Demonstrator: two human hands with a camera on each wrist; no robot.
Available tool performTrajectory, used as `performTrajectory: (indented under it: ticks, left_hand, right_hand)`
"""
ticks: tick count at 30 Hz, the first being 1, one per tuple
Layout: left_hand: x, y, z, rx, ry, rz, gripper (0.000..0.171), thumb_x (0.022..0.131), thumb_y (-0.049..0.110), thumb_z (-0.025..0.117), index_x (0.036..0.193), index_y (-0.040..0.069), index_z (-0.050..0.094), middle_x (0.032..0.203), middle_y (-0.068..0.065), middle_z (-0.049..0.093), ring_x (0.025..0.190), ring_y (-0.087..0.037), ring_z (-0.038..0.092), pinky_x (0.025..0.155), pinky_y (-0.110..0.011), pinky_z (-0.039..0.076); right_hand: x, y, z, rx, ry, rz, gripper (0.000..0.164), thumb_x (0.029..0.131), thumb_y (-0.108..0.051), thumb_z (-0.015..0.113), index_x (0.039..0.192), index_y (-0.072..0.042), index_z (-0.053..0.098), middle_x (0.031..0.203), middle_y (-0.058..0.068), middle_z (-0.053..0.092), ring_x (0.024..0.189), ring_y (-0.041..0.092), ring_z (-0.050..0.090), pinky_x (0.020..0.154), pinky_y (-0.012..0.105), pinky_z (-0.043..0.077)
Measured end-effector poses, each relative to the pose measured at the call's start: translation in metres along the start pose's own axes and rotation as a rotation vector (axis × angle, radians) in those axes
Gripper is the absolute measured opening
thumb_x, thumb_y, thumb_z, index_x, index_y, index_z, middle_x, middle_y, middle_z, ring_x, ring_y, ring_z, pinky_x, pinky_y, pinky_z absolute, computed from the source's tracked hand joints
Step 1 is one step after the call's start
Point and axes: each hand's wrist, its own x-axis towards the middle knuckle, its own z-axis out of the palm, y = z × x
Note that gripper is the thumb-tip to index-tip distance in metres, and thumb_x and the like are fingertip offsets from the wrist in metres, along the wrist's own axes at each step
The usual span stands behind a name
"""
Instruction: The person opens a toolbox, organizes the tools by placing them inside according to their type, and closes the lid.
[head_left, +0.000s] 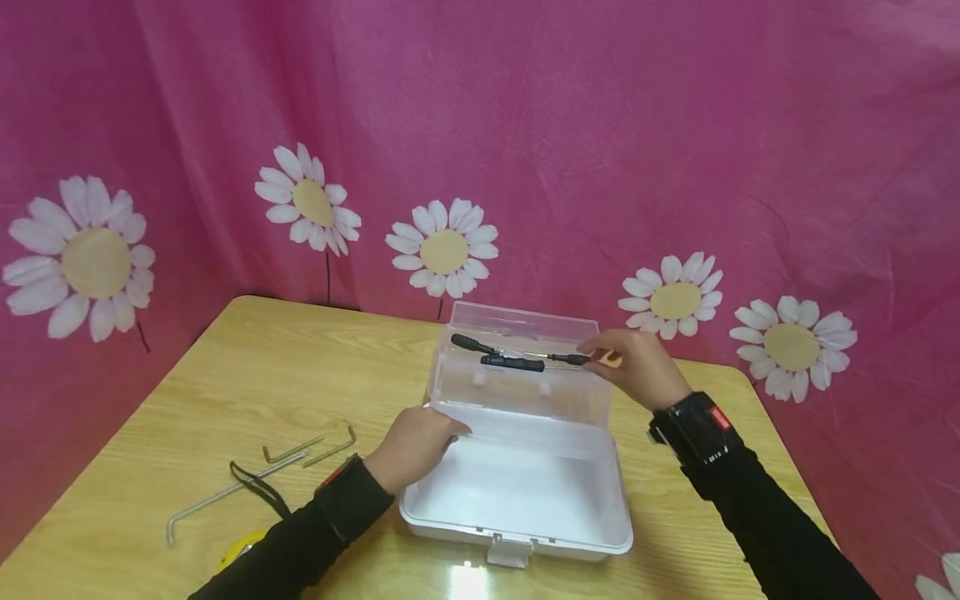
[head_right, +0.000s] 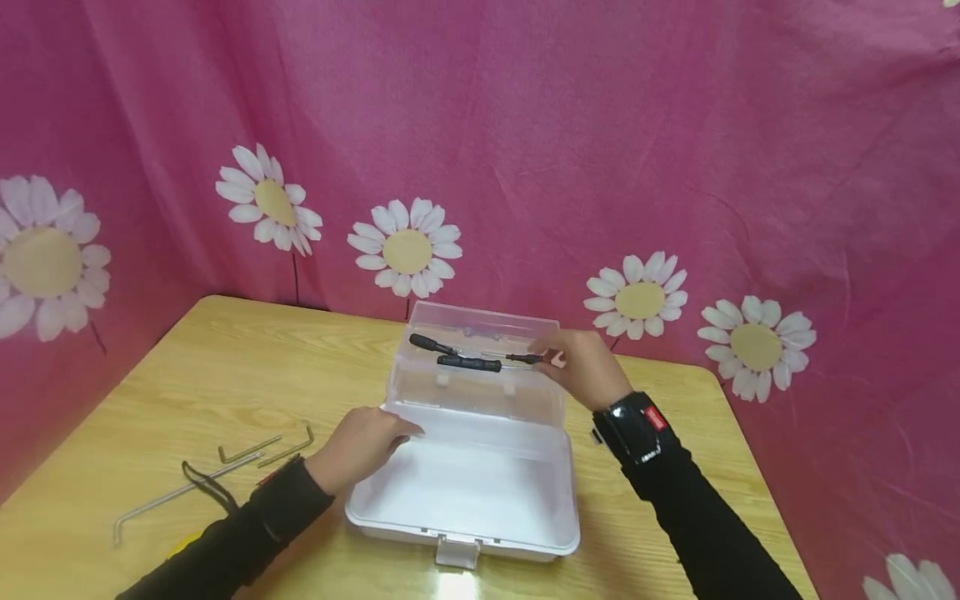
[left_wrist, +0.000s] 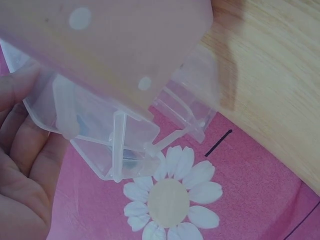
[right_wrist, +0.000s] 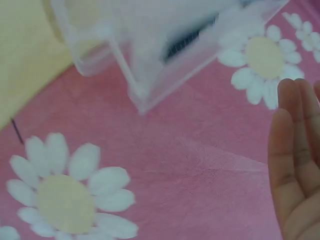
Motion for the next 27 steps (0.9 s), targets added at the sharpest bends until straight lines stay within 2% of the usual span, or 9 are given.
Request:
performTrajectory:
  ticks: [4, 8, 12, 14, 17, 19, 22, 24, 27]
  left_hand:
    - [-0.001, -0.001, -0.003, -0.005, 0.002, -0.002, 0.017, 0.086, 0.01, 0.066, 0.1, 0.015, 0.074, 0.095, 0.0, 0.073, 0.081, -0.013, 0.067, 0.073, -0.029, 0.054]
    - [-0.001, -0.004, -0.005, -0.019, -0.019, 0.038, 0.02, 0.085, 0.011, 0.068, 0.104, 0.015, 0.073, 0.099, 0.0, 0.073, 0.087, -0.014, 0.068, 0.078, -0.031, 0.054]
    - [-0.004, -0.011, -0.008, -0.081, -0.044, 0.109, 0.028, 0.085, 0.015, 0.068, 0.114, 0.014, 0.068, 0.112, -0.001, 0.07, 0.104, -0.016, 0.065, 0.088, -0.033, 0.052]
    - [-0.008, -0.017, -0.014, -0.102, -0.024, 0.143, 0.031, 0.086, 0.016, 0.068, 0.116, 0.014, 0.066, 0.118, -0.003, 0.067, 0.111, -0.018, 0.063, 0.092, -0.036, 0.051]
    - [-0.014, -0.029, -0.026, -0.084, 0.03, 0.164, 0.033, 0.085, 0.016, 0.069, 0.117, 0.013, 0.066, 0.121, -0.005, 0.065, 0.113, -0.021, 0.061, 0.094, -0.038, 0.05]
    - [-0.019, -0.039, -0.036, -0.064, 0.059, 0.143, 0.034, 0.084, 0.015, 0.069, 0.118, 0.012, 0.065, 0.121, -0.007, 0.065, 0.113, -0.022, 0.06, 0.094, -0.04, 0.049]
    - [-0.026, -0.054, -0.047, -0.029, 0.058, 0.059, 0.036, 0.085, 0.015, 0.069, 0.12, 0.011, 0.063, 0.121, -0.009, 0.064, 0.113, -0.025, 0.06, 0.095, -0.042, 0.049]
    - [-0.031, -0.065, -0.051, -0.008, 0.03, -0.012, 0.037, 0.086, 0.016, 0.068, 0.121, 0.01, 0.061, 0.12, -0.01, 0.064, 0.113, -0.026, 0.06, 0.094, -0.044, 0.049]
    - [-0.04, -0.081, -0.053, 0.018, -0.056, -0.104, 0.034, 0.088, 0.016, 0.065, 0.12, 0.007, 0.062, 0.115, -0.011, 0.066, 0.106, -0.026, 0.063, 0.09, -0.043, 0.051]
  right_hand:
    - [-0.042, 0.001, 0.002, -0.018, -0.011, 0.014, 0.023, 0.074, -0.002, 0.076, 0.097, -0.003, 0.072, 0.09, 0.009, 0.073, 0.078, 0.02, 0.066, 0.071, 0.039, 0.055]
    - [-0.073, 0.009, 0.007, -0.039, 0.018, 0.046, 0.025, 0.071, -0.002, 0.078, 0.096, -0.004, 0.072, 0.091, 0.007, 0.073, 0.077, 0.018, 0.066, 0.069, 0.036, 0.054]
    - [-0.095, 0.016, 0.014, -0.031, 0.066, 0.06, 0.027, 0.069, -0.001, 0.079, 0.095, -0.005, 0.072, 0.089, 0.005, 0.073, 0.074, 0.017, 0.065, 0.066, 0.032, 0.054]
    - [-0.102, 0.018, 0.019, -0.02, 0.077, 0.063, 0.028, 0.068, 0.0, 0.079, 0.095, -0.006, 0.072, 0.088, 0.004, 0.072, 0.074, 0.017, 0.065, 0.065, 0.03, 0.053]
    - [-0.11, 0.02, 0.027, -0.005, 0.073, 0.082, 0.028, 0.068, -0.002, 0.08, 0.095, -0.006, 0.072, 0.088, 0.003, 0.072, 0.074, 0.016, 0.064, 0.065, 0.028, 0.053]
    - [-0.115, 0.022, 0.031, 0.004, 0.058, 0.107, 0.028, 0.069, -0.003, 0.079, 0.095, -0.007, 0.072, 0.089, 0.003, 0.072, 0.075, 0.016, 0.064, 0.065, 0.028, 0.053]
    - [-0.12, 0.024, 0.037, 0.02, 0.033, 0.151, 0.025, 0.07, -0.006, 0.079, 0.095, -0.007, 0.072, 0.089, 0.003, 0.072, 0.075, 0.017, 0.065, 0.065, 0.028, 0.053]
    - [-0.124, 0.026, 0.041, 0.043, 0.009, 0.185, 0.024, 0.071, -0.007, 0.078, 0.094, -0.008, 0.072, 0.089, 0.004, 0.072, 0.075, 0.016, 0.065, 0.065, 0.027, 0.053]
    - [-0.127, 0.028, 0.047, 0.083, -0.016, 0.21, 0.023, 0.072, -0.006, 0.078, 0.093, -0.008, 0.071, 0.089, 0.004, 0.071, 0.074, 0.015, 0.065, 0.064, 0.025, 0.053]
